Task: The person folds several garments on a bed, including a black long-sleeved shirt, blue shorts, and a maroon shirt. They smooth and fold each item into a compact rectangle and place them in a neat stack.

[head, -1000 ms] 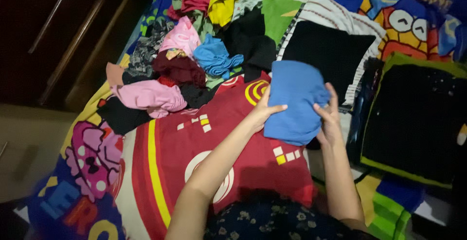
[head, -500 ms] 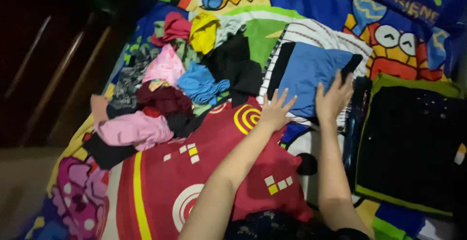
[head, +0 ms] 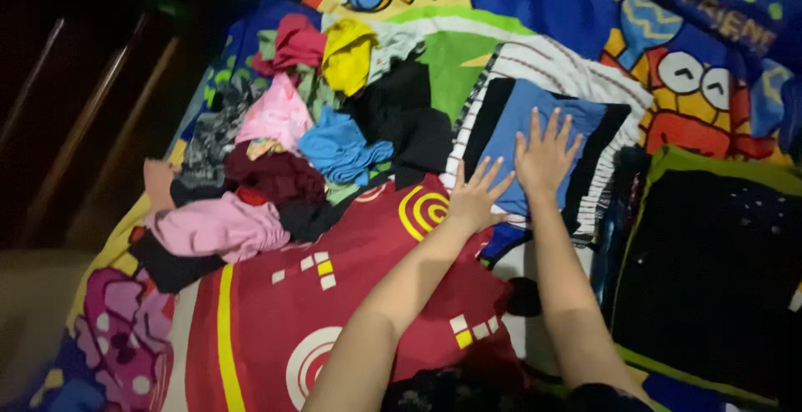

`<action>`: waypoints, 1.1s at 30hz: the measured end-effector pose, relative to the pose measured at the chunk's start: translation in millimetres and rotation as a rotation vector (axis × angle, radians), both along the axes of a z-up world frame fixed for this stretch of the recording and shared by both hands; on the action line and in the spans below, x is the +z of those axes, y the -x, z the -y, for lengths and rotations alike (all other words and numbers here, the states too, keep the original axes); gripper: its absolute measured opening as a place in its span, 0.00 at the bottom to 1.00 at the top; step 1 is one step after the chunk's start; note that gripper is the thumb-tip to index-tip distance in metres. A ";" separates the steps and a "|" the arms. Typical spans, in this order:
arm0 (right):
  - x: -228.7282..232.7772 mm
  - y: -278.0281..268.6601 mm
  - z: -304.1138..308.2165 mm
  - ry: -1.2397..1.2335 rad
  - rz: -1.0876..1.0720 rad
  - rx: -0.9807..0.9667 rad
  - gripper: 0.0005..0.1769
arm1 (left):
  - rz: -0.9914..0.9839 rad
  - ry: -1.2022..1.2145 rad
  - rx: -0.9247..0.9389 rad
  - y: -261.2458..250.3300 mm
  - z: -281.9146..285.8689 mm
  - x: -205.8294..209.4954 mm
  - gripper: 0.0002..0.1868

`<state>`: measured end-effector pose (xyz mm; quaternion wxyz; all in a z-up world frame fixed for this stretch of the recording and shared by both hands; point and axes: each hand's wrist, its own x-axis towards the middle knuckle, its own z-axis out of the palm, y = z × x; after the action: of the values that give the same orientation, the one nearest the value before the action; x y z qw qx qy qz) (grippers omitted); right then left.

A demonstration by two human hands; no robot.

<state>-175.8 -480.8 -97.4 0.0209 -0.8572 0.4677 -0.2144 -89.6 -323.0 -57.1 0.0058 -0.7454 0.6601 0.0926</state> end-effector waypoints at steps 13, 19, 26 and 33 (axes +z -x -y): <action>6.1 2.5 -18.9 -0.160 0.097 -0.037 0.32 | -0.195 0.300 0.039 -5.0 -23.4 19.8 0.28; 48.9 -34.0 -81.4 -0.200 0.231 0.209 0.25 | -0.325 0.607 0.152 -34.8 -70.9 48.6 0.19; 103.5 -110.4 -173.5 -0.164 0.157 0.568 0.22 | -0.180 0.601 0.401 -112.3 -164.8 49.6 0.15; 102.8 -176.2 -250.7 -0.002 0.051 0.932 0.27 | 0.056 0.633 0.728 -176.6 -259.4 25.8 0.18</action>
<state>0.5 -230.2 5.4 0.1271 -0.9704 0.0324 -0.2026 87.0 -63.6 -31.4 -0.2361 -0.8955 0.3515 -0.1370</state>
